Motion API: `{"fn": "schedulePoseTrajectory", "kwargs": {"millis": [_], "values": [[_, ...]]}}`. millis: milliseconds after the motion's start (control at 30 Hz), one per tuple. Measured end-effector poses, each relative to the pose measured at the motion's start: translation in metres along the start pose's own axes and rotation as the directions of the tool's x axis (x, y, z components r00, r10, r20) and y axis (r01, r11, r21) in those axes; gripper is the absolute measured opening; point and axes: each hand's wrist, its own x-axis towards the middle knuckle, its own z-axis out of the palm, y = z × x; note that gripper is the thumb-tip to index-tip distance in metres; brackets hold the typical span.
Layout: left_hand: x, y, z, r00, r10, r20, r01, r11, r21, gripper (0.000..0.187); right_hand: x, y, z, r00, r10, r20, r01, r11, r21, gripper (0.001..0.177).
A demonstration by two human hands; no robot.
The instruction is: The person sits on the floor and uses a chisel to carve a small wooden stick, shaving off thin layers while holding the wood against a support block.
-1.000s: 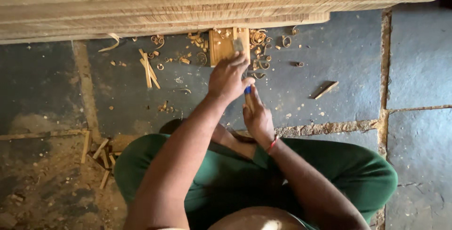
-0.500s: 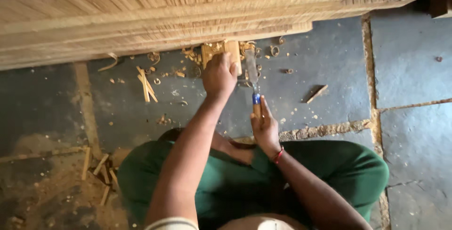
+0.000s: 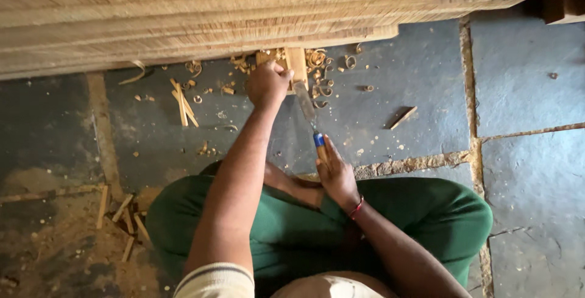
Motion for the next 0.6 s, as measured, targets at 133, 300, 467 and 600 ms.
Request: {"fn": "schedulePoseTrajectory", "kwargs": {"millis": [133, 300, 467, 600], "values": [[0.004, 0.006, -0.008, 0.999, 0.026, -0.019, -0.024, 0.998, 0.064, 0.030, -0.002, 0.000, 0.003, 0.991, -0.135, -0.008, 0.134, 0.989, -0.060, 0.067], [-0.047, 0.017, -0.013, 0.949, 0.312, -0.040, -0.298, 0.934, 0.196, 0.024, 0.000, 0.001, 0.009, 0.992, -0.128, -0.007, 0.127, 0.991, -0.050, 0.068], [-0.129, 0.009, -0.019, 0.687, 0.721, 0.086, -0.694, 0.618, 0.370, 0.070, -0.009, 0.000, 0.014, 0.992, -0.122, -0.017, 0.120, 0.991, -0.064, 0.067], [-0.122, 0.012, -0.029, 0.772, 0.555, 0.310, -0.634, 0.710, 0.307, 0.075, 0.001, -0.008, 0.020, 0.953, -0.281, -0.112, 0.282, 0.959, -0.010, 0.064]]}}
